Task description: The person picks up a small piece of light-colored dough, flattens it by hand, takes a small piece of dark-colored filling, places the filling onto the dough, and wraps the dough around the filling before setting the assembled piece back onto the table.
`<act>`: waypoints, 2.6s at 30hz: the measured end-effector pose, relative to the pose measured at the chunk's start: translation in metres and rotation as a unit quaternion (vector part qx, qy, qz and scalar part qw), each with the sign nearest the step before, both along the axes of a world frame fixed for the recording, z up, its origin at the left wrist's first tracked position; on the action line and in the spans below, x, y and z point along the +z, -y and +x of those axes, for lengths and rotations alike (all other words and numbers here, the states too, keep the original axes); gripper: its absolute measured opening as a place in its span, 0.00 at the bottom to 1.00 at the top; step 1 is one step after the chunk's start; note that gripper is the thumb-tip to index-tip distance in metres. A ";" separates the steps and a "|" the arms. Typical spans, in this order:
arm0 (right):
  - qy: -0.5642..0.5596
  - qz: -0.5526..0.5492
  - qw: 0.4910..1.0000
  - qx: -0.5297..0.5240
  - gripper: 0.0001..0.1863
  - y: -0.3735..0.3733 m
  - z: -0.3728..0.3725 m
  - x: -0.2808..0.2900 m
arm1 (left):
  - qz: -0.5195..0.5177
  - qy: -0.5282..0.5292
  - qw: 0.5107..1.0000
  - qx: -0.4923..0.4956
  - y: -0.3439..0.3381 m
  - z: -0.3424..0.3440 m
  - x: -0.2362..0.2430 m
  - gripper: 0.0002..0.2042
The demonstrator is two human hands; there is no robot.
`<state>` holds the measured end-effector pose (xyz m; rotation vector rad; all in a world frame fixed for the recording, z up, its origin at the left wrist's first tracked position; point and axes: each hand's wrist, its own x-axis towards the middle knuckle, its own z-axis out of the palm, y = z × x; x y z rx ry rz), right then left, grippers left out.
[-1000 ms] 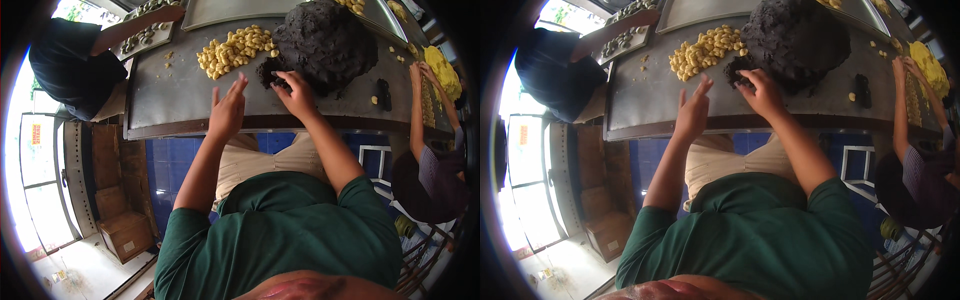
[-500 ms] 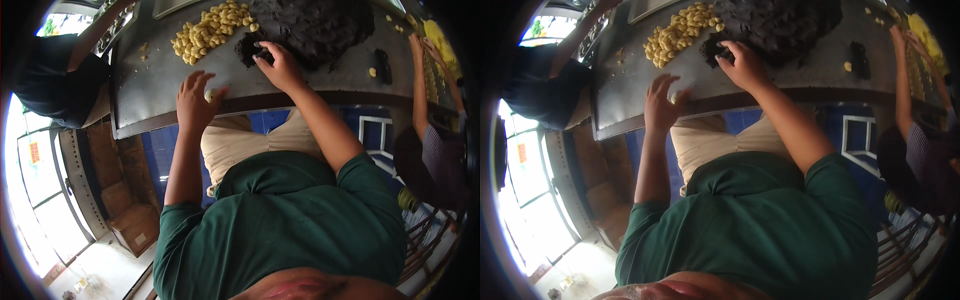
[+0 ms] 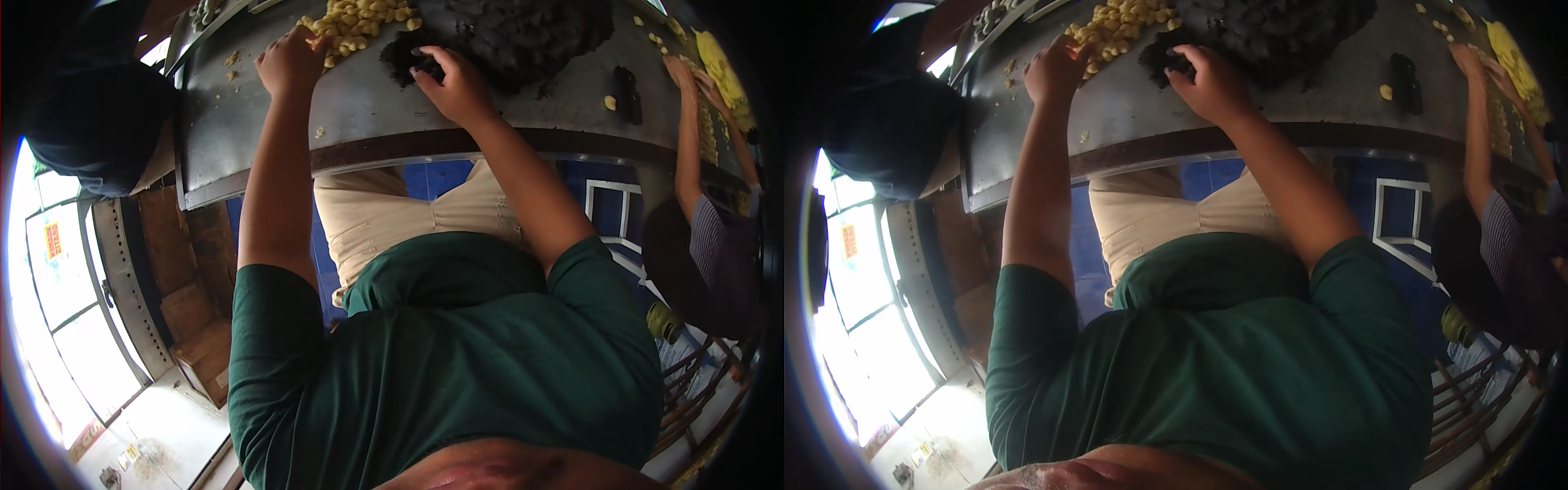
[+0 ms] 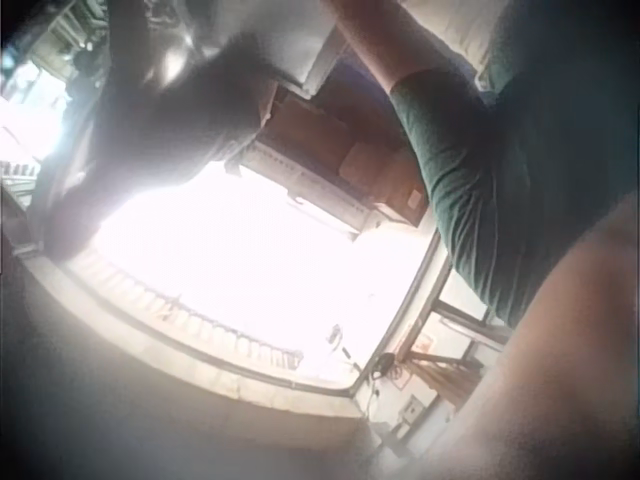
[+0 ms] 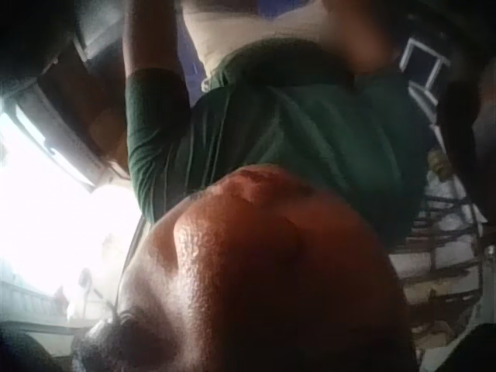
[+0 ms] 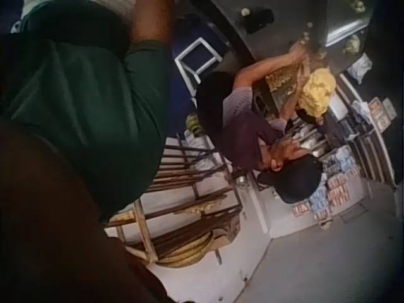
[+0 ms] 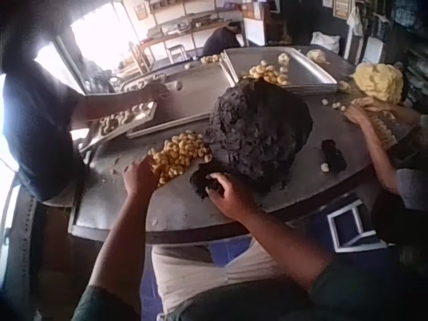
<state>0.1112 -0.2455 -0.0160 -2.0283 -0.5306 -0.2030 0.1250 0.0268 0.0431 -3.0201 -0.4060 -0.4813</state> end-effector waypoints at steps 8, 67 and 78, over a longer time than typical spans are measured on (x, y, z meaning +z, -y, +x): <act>-0.013 -0.009 1.000 0.014 0.24 0.000 0.001 -0.004 | -0.074 0.140 0.982 -0.100 0.004 -0.003 0.005 0.13; 0.131 -0.178 0.974 0.046 0.15 0.018 -0.023 0.046 | -0.223 0.097 0.969 -0.044 0.027 -0.131 -0.021 0.18; 0.143 -0.215 0.965 0.053 0.21 -0.002 -0.026 0.029 | -0.205 0.074 0.974 -0.069 0.020 -0.128 -0.031 0.10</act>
